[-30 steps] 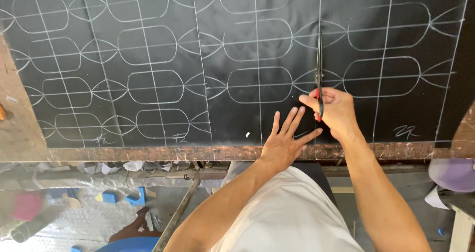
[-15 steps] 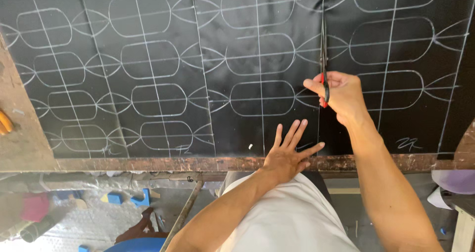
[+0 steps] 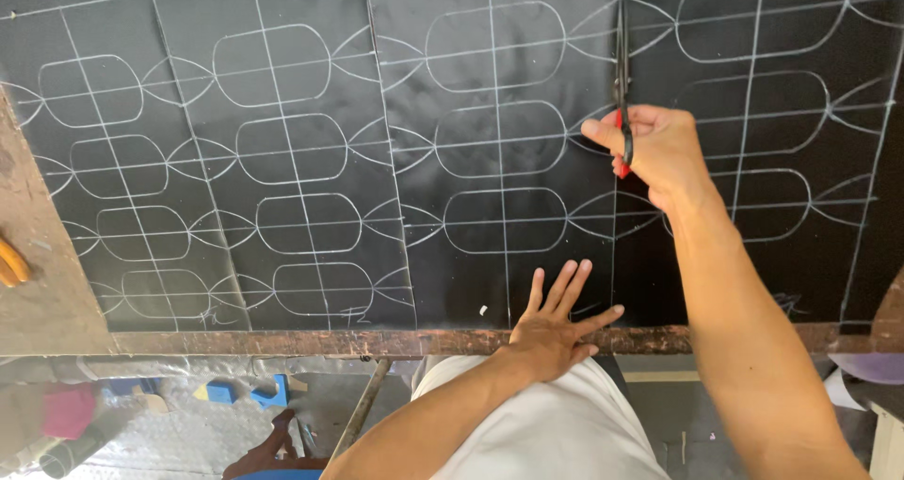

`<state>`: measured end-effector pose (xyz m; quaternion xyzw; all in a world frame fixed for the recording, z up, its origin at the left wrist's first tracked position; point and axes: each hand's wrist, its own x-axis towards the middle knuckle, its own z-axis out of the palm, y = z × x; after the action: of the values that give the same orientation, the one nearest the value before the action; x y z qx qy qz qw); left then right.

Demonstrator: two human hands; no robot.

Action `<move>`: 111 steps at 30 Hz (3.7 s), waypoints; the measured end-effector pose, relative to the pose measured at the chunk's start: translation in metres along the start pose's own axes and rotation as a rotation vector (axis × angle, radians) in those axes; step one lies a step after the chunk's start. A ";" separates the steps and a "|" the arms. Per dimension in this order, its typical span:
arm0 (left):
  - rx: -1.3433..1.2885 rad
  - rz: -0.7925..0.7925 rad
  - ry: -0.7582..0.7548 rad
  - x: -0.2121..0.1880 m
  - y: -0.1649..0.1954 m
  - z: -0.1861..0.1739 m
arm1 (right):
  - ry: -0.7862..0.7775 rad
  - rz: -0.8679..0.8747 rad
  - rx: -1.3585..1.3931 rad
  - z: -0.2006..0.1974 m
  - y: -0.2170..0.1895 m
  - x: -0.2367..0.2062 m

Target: The person uses scissors to cut a large black sheet marked with white grid lines into smaller rectangular pieces. After cutting, they place a newspaper sheet on top of one of the cut pieces and press it down.

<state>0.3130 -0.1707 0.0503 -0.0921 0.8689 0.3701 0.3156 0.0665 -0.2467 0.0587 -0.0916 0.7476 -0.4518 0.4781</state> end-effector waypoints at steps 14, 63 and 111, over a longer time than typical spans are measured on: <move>-0.128 0.053 0.015 0.008 -0.021 0.001 | 0.021 -0.018 -0.075 0.008 -0.036 0.047; -0.127 -0.127 1.475 0.412 0.215 -0.218 | -0.643 0.136 -0.164 -0.502 -0.024 0.114; 0.025 -0.311 1.189 0.491 0.170 -0.244 | -0.698 -0.016 -1.415 -0.582 -0.112 0.443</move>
<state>-0.2563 -0.1856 -0.0246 -0.4046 0.8769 0.1945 -0.1720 -0.6642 -0.2207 -0.0580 -0.5159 0.6636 0.1828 0.5100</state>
